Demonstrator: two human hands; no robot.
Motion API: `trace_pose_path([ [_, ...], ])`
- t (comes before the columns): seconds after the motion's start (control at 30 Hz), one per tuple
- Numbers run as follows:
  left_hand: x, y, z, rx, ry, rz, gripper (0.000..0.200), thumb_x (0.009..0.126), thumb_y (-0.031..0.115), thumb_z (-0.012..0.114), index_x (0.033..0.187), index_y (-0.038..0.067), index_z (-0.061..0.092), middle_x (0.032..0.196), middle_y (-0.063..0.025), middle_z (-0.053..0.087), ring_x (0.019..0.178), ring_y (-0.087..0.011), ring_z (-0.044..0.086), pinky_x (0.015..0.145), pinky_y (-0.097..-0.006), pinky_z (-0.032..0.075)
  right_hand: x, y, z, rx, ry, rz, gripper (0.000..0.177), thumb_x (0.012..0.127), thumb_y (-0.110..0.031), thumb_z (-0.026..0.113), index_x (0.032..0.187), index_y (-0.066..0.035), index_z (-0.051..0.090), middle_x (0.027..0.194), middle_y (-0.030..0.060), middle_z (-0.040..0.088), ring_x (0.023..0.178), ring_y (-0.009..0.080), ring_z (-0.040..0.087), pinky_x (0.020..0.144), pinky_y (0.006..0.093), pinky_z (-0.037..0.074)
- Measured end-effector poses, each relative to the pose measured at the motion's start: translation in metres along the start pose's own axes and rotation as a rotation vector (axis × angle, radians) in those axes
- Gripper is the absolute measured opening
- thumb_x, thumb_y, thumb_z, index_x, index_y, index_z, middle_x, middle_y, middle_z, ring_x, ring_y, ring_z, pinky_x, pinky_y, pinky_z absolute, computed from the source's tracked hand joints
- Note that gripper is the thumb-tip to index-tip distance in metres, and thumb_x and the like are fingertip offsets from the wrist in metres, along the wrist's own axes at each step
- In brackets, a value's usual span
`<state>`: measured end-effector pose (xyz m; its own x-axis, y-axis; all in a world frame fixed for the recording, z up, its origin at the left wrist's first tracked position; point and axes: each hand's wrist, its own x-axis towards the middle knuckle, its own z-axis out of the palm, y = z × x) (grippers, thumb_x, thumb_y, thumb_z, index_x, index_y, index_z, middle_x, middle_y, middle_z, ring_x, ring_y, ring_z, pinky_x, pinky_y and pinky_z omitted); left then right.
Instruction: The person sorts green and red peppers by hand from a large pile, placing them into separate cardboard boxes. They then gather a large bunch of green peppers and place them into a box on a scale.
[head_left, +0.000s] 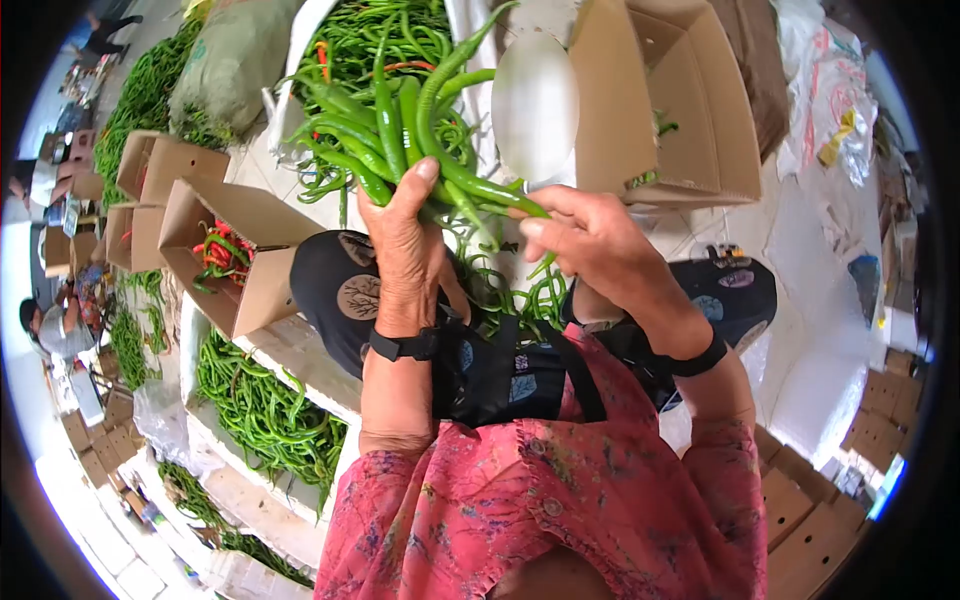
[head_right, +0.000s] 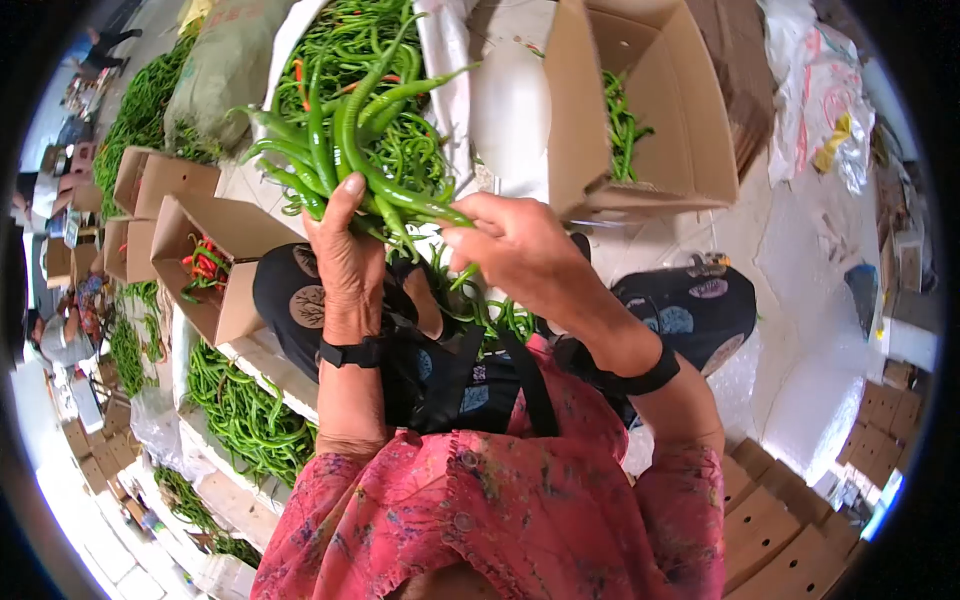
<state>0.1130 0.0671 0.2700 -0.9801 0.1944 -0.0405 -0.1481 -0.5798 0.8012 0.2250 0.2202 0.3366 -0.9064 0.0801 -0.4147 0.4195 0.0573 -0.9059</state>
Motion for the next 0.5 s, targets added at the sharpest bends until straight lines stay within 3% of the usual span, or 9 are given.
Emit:
trace_pose_path([
  [0.03,-0.001,0.002,0.001,-0.046,0.009,-0.013,0.042,0.082,0.003,0.063,0.122,-0.003,0.051,0.103,-0.0099,0.062,0.089,-0.0197,0.062,0.081,-0.0347,0.053,0.004,0.003,-0.001,0.073,0.005,-0.014,0.034,0.090,-0.024,0.061,0.116,-0.002,0.062,0.072,-0.0038,0.056,0.056,0.0009,0.040,0.048,0.0180,0.032],
  [0.13,0.002,-0.005,-0.026,-0.114,0.083,-0.181,0.043,0.079,-0.002,0.065,0.119,0.000,0.049,0.105,-0.0081,0.061,0.091,-0.0186,0.061,0.081,-0.0335,0.052,0.006,-0.021,-0.001,0.140,0.131,-0.092,0.035,0.094,-0.021,0.055,0.120,0.002,0.059,0.069,-0.0051,0.054,0.048,-0.0019,0.032,0.042,0.0151,0.022],
  [0.2,0.001,-0.013,-0.027,-0.087,0.152,-0.133,0.035,0.078,0.001,0.063,0.111,0.000,0.054,0.104,-0.0081,0.062,0.086,-0.0174,0.062,0.076,-0.0317,0.052,0.024,-0.040,0.005,0.139,0.100,-0.168,0.033,0.095,-0.017,0.054,0.120,0.004,0.059,0.069,-0.0051,0.053,0.046,-0.0021,0.030,0.041,0.0148,0.021],
  [0.23,0.002,-0.014,-0.027,-0.102,0.158,-0.114,0.039,0.077,0.001,0.065,0.114,0.001,0.052,0.102,-0.0066,0.061,0.087,-0.0170,0.061,0.077,-0.0310,0.051,0.031,-0.066,0.013,0.060,0.052,-0.109,0.031,0.094,-0.024,0.056,0.109,0.003,0.064,0.065,-0.0042,0.052,0.052,0.0019,0.038,0.046,0.0198,0.028],
  [0.27,0.003,-0.015,-0.028,-0.116,0.155,-0.107,0.044,0.076,0.000,0.067,0.117,0.002,0.050,0.101,-0.0051,0.060,0.089,-0.0166,0.060,0.079,-0.0303,0.050,0.046,-0.077,0.028,0.055,0.012,-0.124,0.031,0.094,-0.024,0.056,0.109,0.003,0.064,0.065,-0.0042,0.052,0.052,0.0019,0.038,0.046,0.0198,0.028],
  [0.33,0.004,-0.021,-0.032,-0.121,0.213,-0.171,0.046,0.075,0.001,0.067,0.117,0.003,0.049,0.102,-0.0050,0.059,0.089,-0.0163,0.059,0.078,-0.0297,0.050,0.081,-0.106,0.067,-0.164,-0.178,-0.470,0.033,0.094,-0.026,0.054,0.101,0.004,0.066,0.067,-0.0006,0.057,0.053,0.0057,0.045,0.048,0.0237,0.035],
  [0.4,-0.002,-0.014,-0.033,-0.149,0.225,-0.187,0.049,0.075,0.005,0.071,0.119,0.001,0.048,0.106,-0.0068,0.060,0.093,-0.0178,0.060,0.083,-0.0314,0.050,0.129,-0.130,0.113,-0.216,-0.418,-0.470,0.035,0.095,-0.029,0.053,0.096,0.003,0.066,0.073,0.0060,0.064,0.059,0.0113,0.055,0.053,0.0270,0.042],
  [0.47,-0.005,-0.015,-0.040,-0.183,0.217,-0.182,0.046,0.082,0.010,0.067,0.122,0.000,0.046,0.113,-0.0088,0.061,0.098,-0.0187,0.061,0.085,-0.0319,0.051,0.161,-0.148,0.168,-0.068,-0.605,-0.289,0.025,0.093,-0.022,0.059,0.100,0.002,0.062,0.079,0.0046,0.059,0.066,0.0106,0.057,0.056,0.0222,0.043],
  [0.5,-0.002,-0.021,-0.050,-0.299,0.248,-0.224,0.044,0.085,0.012,0.064,0.124,-0.001,0.046,0.115,-0.0096,0.060,0.099,-0.0187,0.061,0.084,-0.0315,0.052,0.173,-0.148,0.197,0.018,-0.517,-0.245,0.027,0.092,-0.025,0.060,0.101,0.001,0.062,0.084,0.0051,0.060,0.073,0.0125,0.060,0.061,0.0240,0.046],
])
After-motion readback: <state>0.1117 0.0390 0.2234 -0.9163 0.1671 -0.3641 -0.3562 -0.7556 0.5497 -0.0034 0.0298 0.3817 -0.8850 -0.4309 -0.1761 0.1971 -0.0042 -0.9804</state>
